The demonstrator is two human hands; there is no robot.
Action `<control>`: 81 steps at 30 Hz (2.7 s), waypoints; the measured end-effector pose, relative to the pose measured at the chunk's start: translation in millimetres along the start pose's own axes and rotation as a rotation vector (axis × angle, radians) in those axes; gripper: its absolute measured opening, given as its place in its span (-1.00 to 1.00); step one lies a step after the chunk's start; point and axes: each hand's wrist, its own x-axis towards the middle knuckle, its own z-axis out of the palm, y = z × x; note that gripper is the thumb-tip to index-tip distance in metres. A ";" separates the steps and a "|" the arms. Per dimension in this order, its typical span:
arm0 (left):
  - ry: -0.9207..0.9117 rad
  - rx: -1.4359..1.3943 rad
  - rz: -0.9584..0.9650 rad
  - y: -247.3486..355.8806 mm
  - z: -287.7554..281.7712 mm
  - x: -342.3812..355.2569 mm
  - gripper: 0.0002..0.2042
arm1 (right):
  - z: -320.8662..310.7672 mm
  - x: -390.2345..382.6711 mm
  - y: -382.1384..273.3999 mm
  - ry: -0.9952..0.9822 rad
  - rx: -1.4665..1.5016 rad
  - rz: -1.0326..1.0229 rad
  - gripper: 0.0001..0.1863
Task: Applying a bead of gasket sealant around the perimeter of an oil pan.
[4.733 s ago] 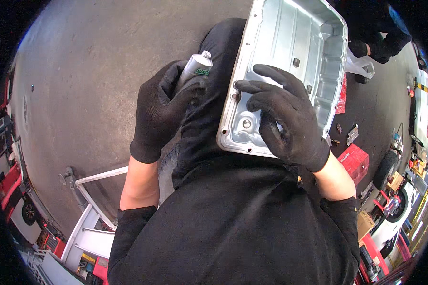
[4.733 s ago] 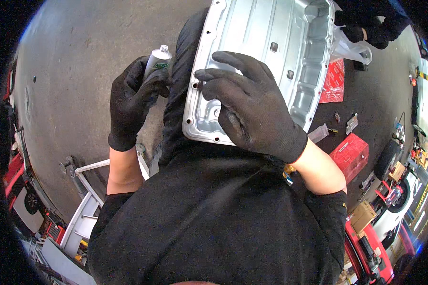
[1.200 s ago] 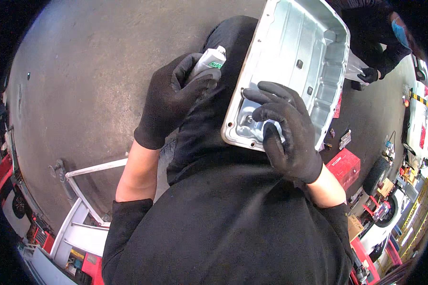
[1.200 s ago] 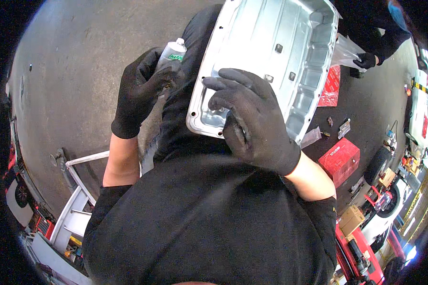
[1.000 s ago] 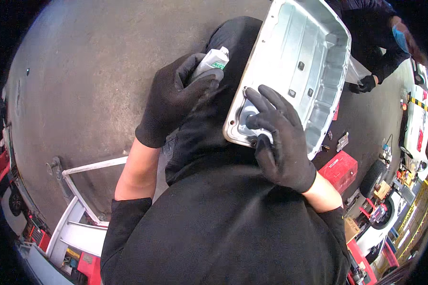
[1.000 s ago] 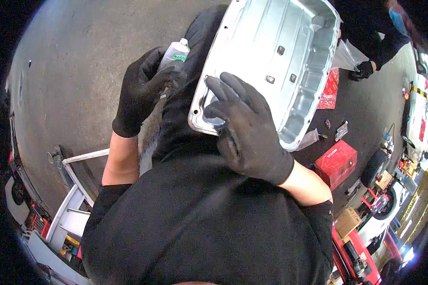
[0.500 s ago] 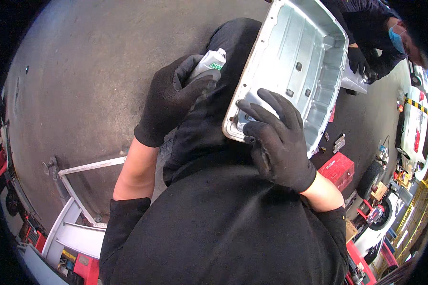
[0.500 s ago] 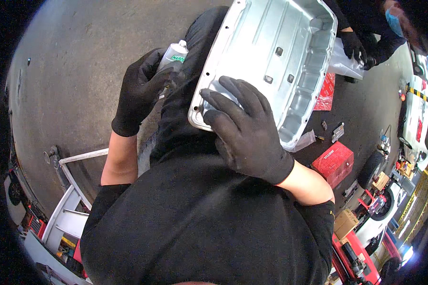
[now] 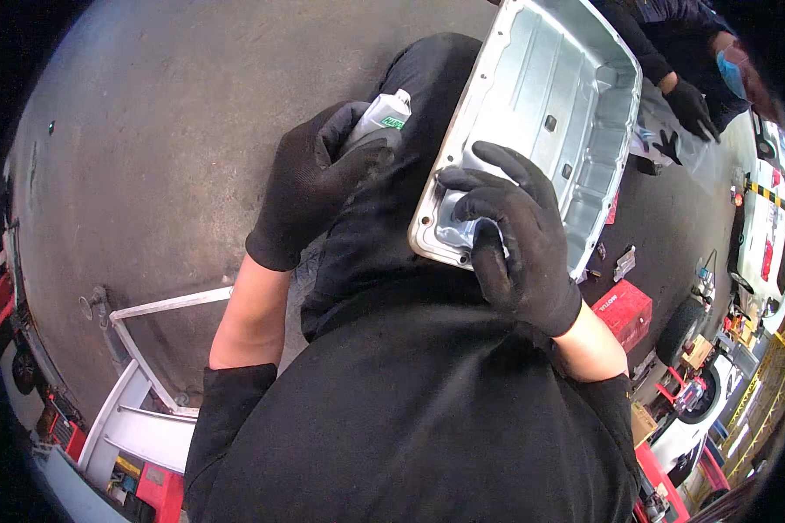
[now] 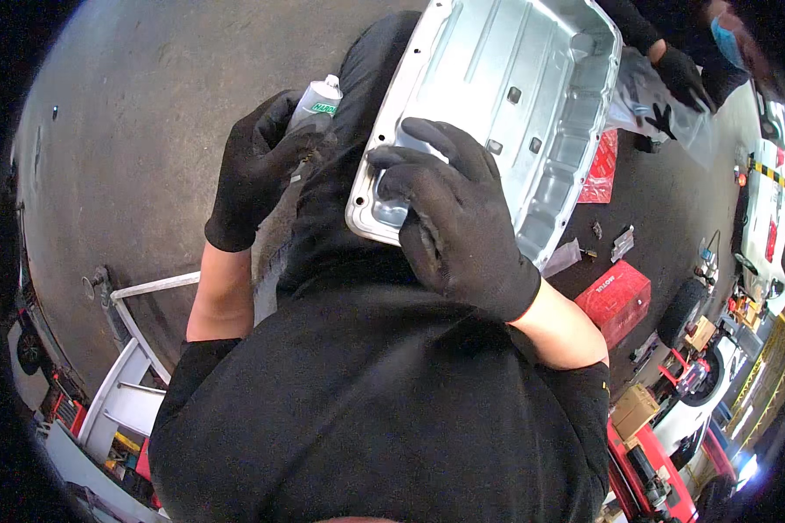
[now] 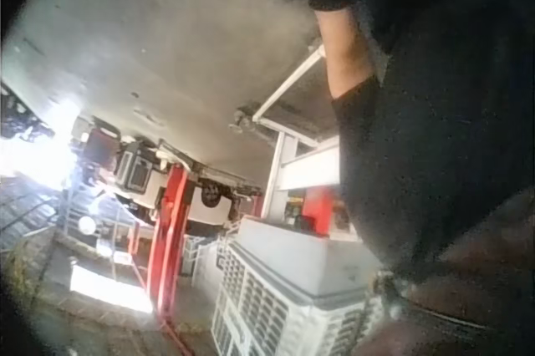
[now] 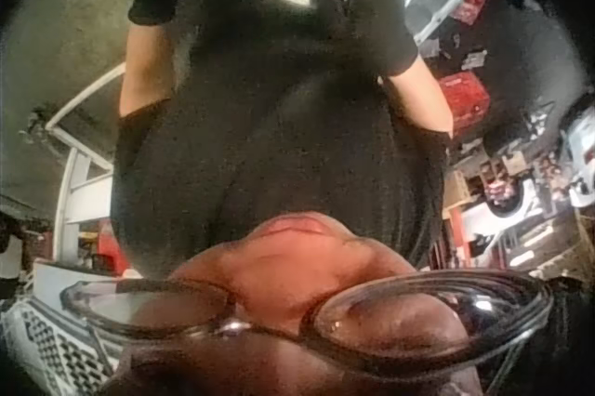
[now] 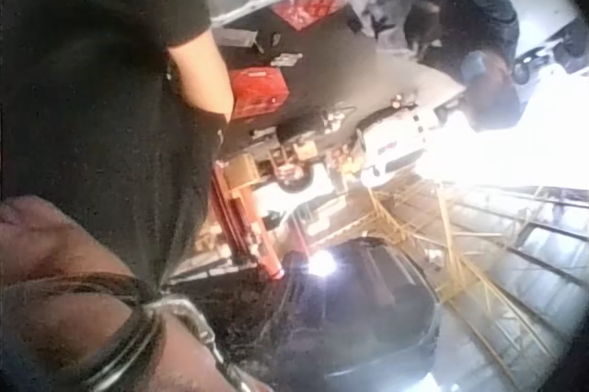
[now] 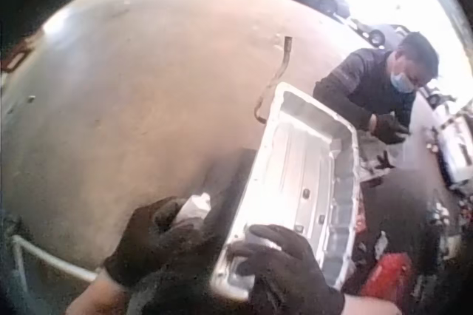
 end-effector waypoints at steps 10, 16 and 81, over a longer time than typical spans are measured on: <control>-0.002 0.075 0.045 -0.9 -0.4 2.5 -0.67 | -4.4 1.4 6.3 -0.015 -0.051 0.006 -0.60; 0.001 -0.009 -0.022 -1.9 0.7 2.9 -0.66 | -6.2 -6.3 0.1 -0.094 -0.029 -0.045 -0.62; -0.127 -0.353 -0.244 13.5 6.3 -19.3 -0.61 | -13.0 -13.7 5.9 -0.056 0.254 0.034 -0.52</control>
